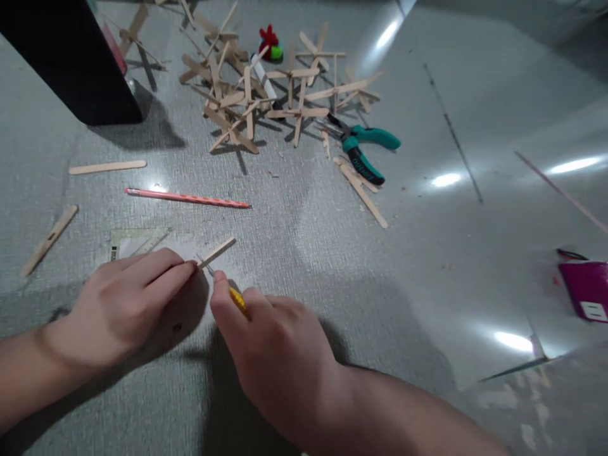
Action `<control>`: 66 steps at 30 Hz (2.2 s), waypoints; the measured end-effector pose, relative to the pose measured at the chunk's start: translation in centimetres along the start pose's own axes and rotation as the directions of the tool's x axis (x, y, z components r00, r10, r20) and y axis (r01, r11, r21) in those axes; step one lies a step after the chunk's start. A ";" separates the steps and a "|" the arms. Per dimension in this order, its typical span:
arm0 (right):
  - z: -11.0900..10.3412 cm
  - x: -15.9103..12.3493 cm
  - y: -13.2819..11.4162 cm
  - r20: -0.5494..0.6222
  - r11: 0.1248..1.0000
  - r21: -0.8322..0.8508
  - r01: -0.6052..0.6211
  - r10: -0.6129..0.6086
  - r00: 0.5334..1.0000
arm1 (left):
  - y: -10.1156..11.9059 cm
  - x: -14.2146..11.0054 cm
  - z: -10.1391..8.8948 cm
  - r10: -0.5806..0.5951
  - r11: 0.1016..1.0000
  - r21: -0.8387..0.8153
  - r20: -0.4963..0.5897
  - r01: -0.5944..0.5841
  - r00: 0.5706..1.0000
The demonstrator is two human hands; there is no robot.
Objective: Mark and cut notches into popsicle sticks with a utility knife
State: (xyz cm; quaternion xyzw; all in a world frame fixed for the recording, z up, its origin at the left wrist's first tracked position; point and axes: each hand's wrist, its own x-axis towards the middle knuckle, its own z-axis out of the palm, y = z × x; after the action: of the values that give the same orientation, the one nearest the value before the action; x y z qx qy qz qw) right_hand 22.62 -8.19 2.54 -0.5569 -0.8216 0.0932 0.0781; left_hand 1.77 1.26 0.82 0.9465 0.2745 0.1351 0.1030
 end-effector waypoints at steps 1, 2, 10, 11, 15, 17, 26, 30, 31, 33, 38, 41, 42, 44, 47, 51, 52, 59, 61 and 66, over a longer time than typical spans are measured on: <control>-0.1 0.1 -0.1 0.000 1.000 -0.011 0.006 -0.006 1.000 | 0.0 0.0 0.1 0.008 1.000 0.000 0.001 -0.008 1.000; -0.2 0.2 -0.1 -0.003 1.000 -0.025 0.012 -0.012 1.000 | 0.0 0.0 0.1 0.011 1.000 0.005 -0.001 -0.011 1.000; -0.6 0.6 -0.3 0.003 0.997 -0.070 0.021 -0.021 1.000 | 0.5 -0.3 0.5 0.024 0.997 0.073 -0.027 -0.022 0.999; -0.5 0.6 -0.1 0.018 0.998 -0.051 0.021 -0.020 1.000 | 0.6 -0.3 0.5 0.020 0.997 0.081 -0.032 -0.017 0.999; -0.3 0.5 0.8 0.112 0.996 0.080 -0.027 0.018 0.994 | 0.5 0.0 0.4 0.021 0.994 0.110 -0.080 -0.012 0.997; -0.1 0.4 1.0 0.114 0.992 0.116 -0.042 0.029 0.993 | 0.5 0.1 0.3 0.032 0.994 0.110 -0.089 -0.022 0.996; 0.2 0.5 0.8 0.034 0.997 0.075 -0.014 0.011 0.999 | 0.7 -0.2 0.1 0.082 0.973 0.224 -0.085 -0.062 0.993; 0.1 0.5 0.6 0.037 1.000 -0.004 -0.002 0.002 0.999 | 0.5 -0.5 0.2 0.070 0.979 0.200 -0.105 -0.048 0.992; 0.1 0.5 0.5 0.042 1.000 -0.013 -0.007 0.008 0.999 | 0.5 -0.5 0.2 0.072 0.979 0.197 -0.103 -0.051 0.992; 0.0 0.6 0.4 0.047 1.000 -0.019 -0.015 0.016 0.999 | 0.4 -0.4 0.1 0.083 0.978 0.198 -0.094 -0.063 0.992; -0.5 0.9 0.5 0.042 0.999 0.027 -0.042 0.040 0.998 | 0.8 0.1 0.0 0.121 0.968 0.229 -0.084 -0.099 0.989; -0.7 1.3 0.5 0.042 0.999 0.009 -0.036 0.036 0.998 | 1.0 0.2 0.2 0.086 0.974 0.216 -0.077 -0.067 0.993; -0.7 1.4 0.5 0.043 1.000 -0.006 -0.024 0.024 0.999 | 1.0 0.2 0.3 0.068 0.977 0.209 -0.074 -0.052 0.995; -0.6 1.6 0.3 0.036 0.999 -0.053 -0.005 0.007 0.999 | 1.0 0.1 0.3 0.045 0.981 0.191 -0.062 -0.033 0.997; -0.4 1.6 0.2 0.050 0.997 -0.074 0.018 -0.015 0.999 | 1.0 0.1 0.3 0.032 0.986 0.167 -0.055 -0.022 0.998; -0.1 1.5 0.6 0.107 1.000 0.010 0.026 -0.026 0.994 | 1.0 0.1 0.4 0.075 0.979 0.198 -0.084 -0.057 0.994; 0.0 1.4 0.8 0.110 0.999 0.031 0.025 -0.028 0.993 | 1.0 0.1 0.4 0.091 0.974 0.214 -0.082 -0.072 0.993; 0.2 1.2 1.4 0.114 0.979 0.195 -0.060 0.038 0.993 | 1.0 0.0 0.4 0.091 0.965 0.254 -0.075 -0.069 0.993; 0.2 1.1 1.3 0.115 0.977 0.203 -0.072 0.050 0.992 | 0.9 0.0 0.4 0.078 0.965 0.256 -0.065 -0.059 0.995; 0.0 0.3 1.1 0.105 0.972 0.212 -0.098 0.077 0.991 | 0.3 0.0 0.1 0.053 0.978 0.200 0.002 -0.053 0.999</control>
State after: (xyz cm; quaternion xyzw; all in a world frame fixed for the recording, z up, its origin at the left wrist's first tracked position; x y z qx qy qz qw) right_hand 23.49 -7.48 2.30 -0.5758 -0.7839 0.2122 0.0944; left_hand 1.92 1.00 0.82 0.9588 0.2614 0.1112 0.0034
